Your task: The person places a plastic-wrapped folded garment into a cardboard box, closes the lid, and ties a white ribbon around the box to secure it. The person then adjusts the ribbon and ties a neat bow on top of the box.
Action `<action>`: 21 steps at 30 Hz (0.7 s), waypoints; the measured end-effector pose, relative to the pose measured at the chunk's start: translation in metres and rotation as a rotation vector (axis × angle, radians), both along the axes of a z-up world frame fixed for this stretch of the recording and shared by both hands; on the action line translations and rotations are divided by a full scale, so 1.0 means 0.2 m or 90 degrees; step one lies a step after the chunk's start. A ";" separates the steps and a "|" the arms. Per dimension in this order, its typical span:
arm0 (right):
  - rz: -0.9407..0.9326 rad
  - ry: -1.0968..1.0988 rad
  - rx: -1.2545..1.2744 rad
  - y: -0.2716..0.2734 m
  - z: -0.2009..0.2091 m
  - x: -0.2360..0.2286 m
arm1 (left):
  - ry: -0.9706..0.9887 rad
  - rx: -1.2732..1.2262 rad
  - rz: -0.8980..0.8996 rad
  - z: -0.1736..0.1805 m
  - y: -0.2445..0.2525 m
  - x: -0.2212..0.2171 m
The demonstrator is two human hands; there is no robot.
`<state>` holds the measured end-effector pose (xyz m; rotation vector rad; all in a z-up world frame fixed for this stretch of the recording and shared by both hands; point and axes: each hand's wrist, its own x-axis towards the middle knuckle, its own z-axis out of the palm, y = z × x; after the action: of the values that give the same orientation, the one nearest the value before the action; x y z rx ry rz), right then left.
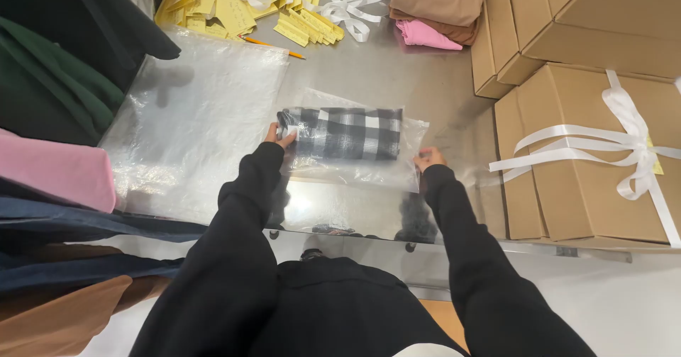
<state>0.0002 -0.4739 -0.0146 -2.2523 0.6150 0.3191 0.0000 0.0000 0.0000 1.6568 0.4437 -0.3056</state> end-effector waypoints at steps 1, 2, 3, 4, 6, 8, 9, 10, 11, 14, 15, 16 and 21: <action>-0.004 0.000 0.000 0.00 -0.02 0.00 | 0.000 0.000 -0.004 -0.02 0.01 0.03; 0.002 -0.013 -0.058 0.00 -0.04 -0.01 | -0.012 0.007 -0.036 -0.03 0.01 0.07; 0.009 -0.025 -0.116 0.00 -0.07 -0.01 | -0.024 0.015 -0.069 -0.05 0.02 0.10; 0.006 -0.024 -0.116 0.03 -0.01 -0.06 | -0.023 0.015 -0.072 -0.05 -0.02 0.12; -0.012 -0.049 -0.161 0.11 0.11 -0.16 | -0.043 0.023 -0.133 -0.03 -0.09 0.17; -0.034 -0.050 -0.150 0.06 0.04 -0.12 | -0.026 0.140 -0.134 -0.09 -0.11 0.23; -0.052 -0.052 -0.139 0.03 0.00 -0.10 | -0.008 0.257 -0.129 -0.13 -0.12 0.25; -0.056 -0.051 -0.141 0.02 0.00 -0.10 | -0.008 0.255 -0.133 -0.12 -0.16 0.25; -0.069 -0.155 -0.170 0.01 0.01 -0.08 | -0.007 0.278 -0.138 -0.11 -0.19 0.25; -0.029 -0.386 -0.176 0.17 0.23 -0.09 | -0.002 0.335 -0.183 -0.05 -0.24 0.25; 0.025 -0.512 -0.150 0.26 0.34 -0.09 | 0.002 0.370 -0.220 -0.03 -0.24 0.24; 0.025 -0.512 -0.150 0.31 0.34 -0.05 | 0.001 0.370 -0.220 -0.02 -0.22 0.26; 0.274 -0.528 -0.320 0.63 0.41 0.07 | 0.039 0.384 -0.181 -0.13 -0.12 0.47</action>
<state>0.0150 -0.3470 0.0684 -2.6800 -0.2663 -0.6210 0.0947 -0.0239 -0.0255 2.3137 0.3631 -0.4650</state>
